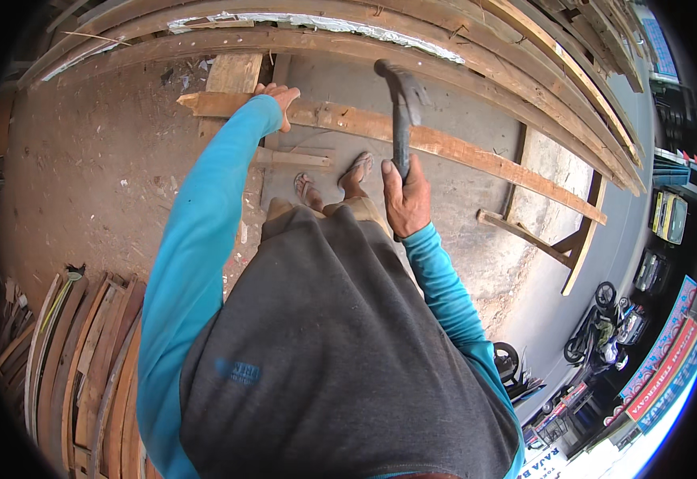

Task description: The person selects a wooden plank from a pile, carries it to a workbench, and extracts nails from it using a hammer. The person then picks up a wooden block, removes nails from it with the hammer, and places the block onto a pile of wood.

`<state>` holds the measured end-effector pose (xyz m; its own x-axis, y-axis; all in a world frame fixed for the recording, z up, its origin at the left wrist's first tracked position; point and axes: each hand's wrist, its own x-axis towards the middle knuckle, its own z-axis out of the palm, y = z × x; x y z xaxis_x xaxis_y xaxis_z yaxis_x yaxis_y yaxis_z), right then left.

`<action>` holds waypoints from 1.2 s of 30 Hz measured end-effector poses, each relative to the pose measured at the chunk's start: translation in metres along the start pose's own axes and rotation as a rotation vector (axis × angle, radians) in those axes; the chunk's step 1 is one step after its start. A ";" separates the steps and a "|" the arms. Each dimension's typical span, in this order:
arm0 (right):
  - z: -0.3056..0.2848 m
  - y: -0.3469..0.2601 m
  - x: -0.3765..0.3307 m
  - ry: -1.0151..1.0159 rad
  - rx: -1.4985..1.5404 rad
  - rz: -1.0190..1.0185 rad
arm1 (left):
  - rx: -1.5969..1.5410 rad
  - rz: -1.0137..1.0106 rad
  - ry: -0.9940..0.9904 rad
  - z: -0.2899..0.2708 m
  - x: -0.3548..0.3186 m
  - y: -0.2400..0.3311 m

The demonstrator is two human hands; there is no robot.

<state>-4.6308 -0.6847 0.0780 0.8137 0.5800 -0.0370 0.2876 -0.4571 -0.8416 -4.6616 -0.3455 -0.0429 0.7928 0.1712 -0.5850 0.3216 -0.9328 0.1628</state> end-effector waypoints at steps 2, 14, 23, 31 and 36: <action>0.017 0.030 -0.002 -0.106 -0.220 0.043 | -0.012 0.009 -0.013 0.000 0.000 -0.002; -0.062 -0.123 0.031 0.436 0.615 -0.760 | -0.029 0.002 0.016 0.023 0.005 -0.006; 0.008 0.006 -0.030 -0.180 0.064 0.294 | 0.015 -0.052 -0.156 0.003 -0.005 0.016; -0.095 -0.155 0.037 0.442 0.755 -0.803 | -0.023 -0.055 -0.094 0.003 -0.005 0.007; -0.012 0.010 -0.022 0.044 -0.064 0.057 | -0.026 -0.023 -0.047 0.006 0.009 0.020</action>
<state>-4.6402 -0.7099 0.0769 0.8505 0.5227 -0.0591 0.2709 -0.5317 -0.8024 -4.6514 -0.3647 -0.0495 0.7601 0.1769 -0.6253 0.3533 -0.9201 0.1692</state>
